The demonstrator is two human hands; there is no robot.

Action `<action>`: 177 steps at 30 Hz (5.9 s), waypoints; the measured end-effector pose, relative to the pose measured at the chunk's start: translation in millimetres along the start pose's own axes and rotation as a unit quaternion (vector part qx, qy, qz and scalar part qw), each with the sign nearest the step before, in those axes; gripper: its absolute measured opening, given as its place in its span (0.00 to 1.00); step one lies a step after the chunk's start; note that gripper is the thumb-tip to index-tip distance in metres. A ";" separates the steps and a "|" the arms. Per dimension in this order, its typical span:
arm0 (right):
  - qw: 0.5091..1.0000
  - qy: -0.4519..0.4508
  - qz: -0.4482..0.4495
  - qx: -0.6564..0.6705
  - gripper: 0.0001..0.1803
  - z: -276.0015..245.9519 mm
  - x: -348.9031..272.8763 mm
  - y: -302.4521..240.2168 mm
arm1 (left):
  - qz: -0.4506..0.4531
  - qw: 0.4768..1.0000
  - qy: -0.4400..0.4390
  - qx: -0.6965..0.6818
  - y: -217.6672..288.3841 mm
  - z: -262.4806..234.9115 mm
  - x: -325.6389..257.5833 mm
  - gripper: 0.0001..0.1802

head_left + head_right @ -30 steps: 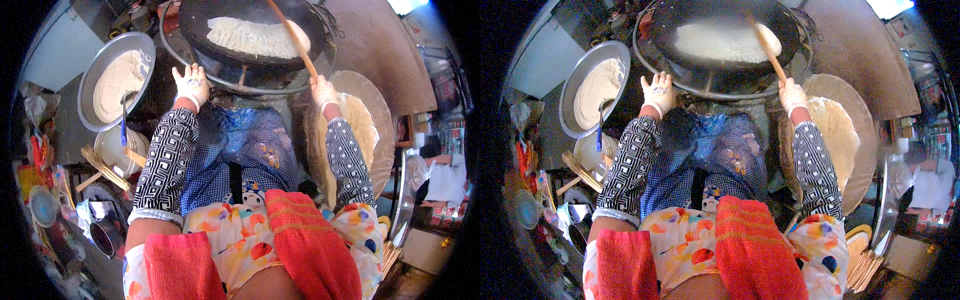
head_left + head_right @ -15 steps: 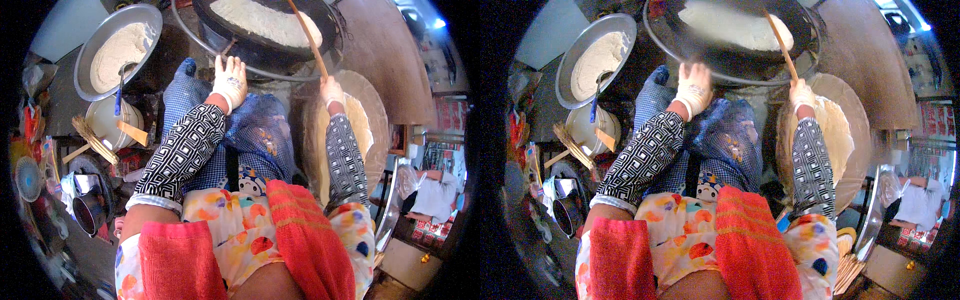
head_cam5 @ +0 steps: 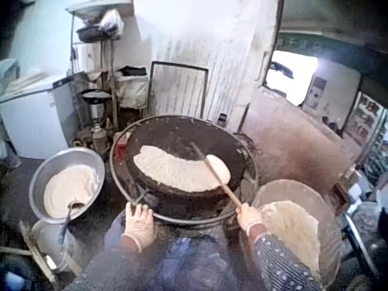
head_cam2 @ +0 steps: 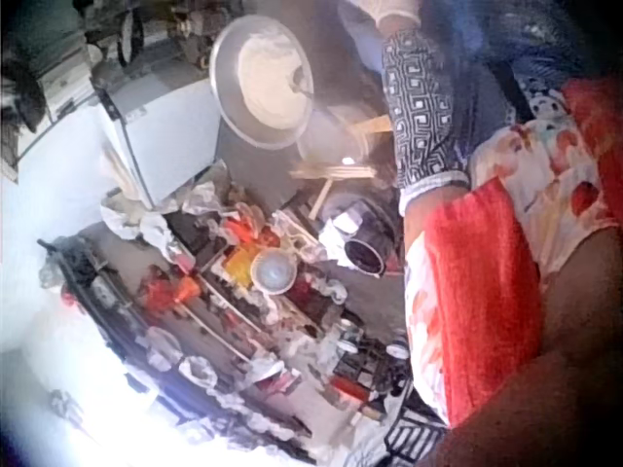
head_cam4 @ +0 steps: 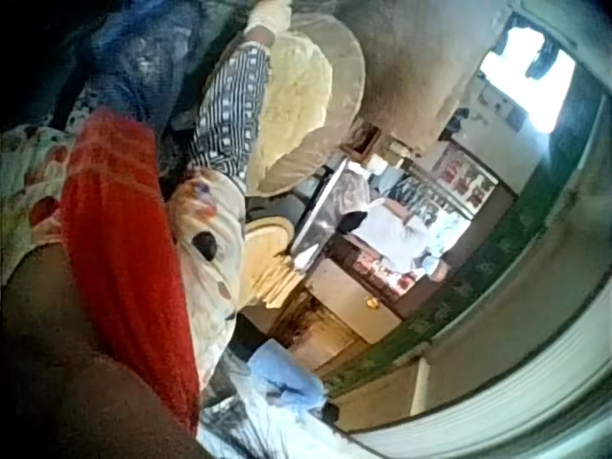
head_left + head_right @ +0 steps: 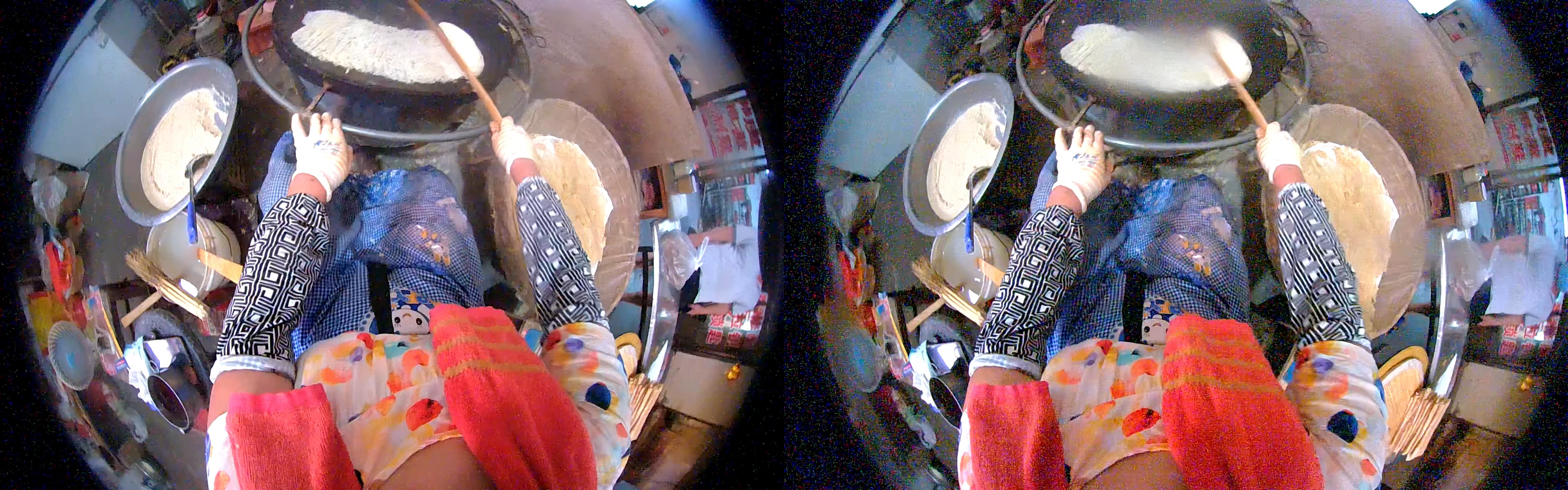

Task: The person prepares large crepes by spreading batter onto a circular griddle using a wooden spreader, flipping the cooked sheets, and removing them by hand or with a blue scraper tool.

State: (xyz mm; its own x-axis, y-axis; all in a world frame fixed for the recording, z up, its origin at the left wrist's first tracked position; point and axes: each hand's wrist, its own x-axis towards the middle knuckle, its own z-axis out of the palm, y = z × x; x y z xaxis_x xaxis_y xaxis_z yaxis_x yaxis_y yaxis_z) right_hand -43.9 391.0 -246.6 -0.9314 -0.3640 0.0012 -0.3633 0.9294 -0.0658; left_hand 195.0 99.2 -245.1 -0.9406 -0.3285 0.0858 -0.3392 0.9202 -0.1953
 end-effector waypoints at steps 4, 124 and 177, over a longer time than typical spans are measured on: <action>0.999 0.033 0.006 0.033 0.22 -9.2 5.5 -14.9 | -0.009 0.999 -0.035 0.002 -20.4 -7.9 7.2 0.31; 0.997 -0.016 -0.065 0.030 0.21 -9.3 -43.5 3.4 | 0.038 0.973 0.175 -0.144 2.1 -13.2 0.0 0.17; 0.998 0.035 -0.050 0.007 0.21 27.4 -65.6 49.0 | -0.078 0.994 -0.074 0.001 36.3 12.0 -15.7 0.28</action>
State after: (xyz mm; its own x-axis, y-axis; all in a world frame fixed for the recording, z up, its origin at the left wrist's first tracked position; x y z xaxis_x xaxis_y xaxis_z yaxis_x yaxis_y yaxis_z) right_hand 0.1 458.7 -277.2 -0.8902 -0.4486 0.0790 -0.4541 0.8877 -0.0760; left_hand 197.3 135.2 -265.2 -0.8687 -0.4945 -0.0288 -0.4805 0.8554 -0.1931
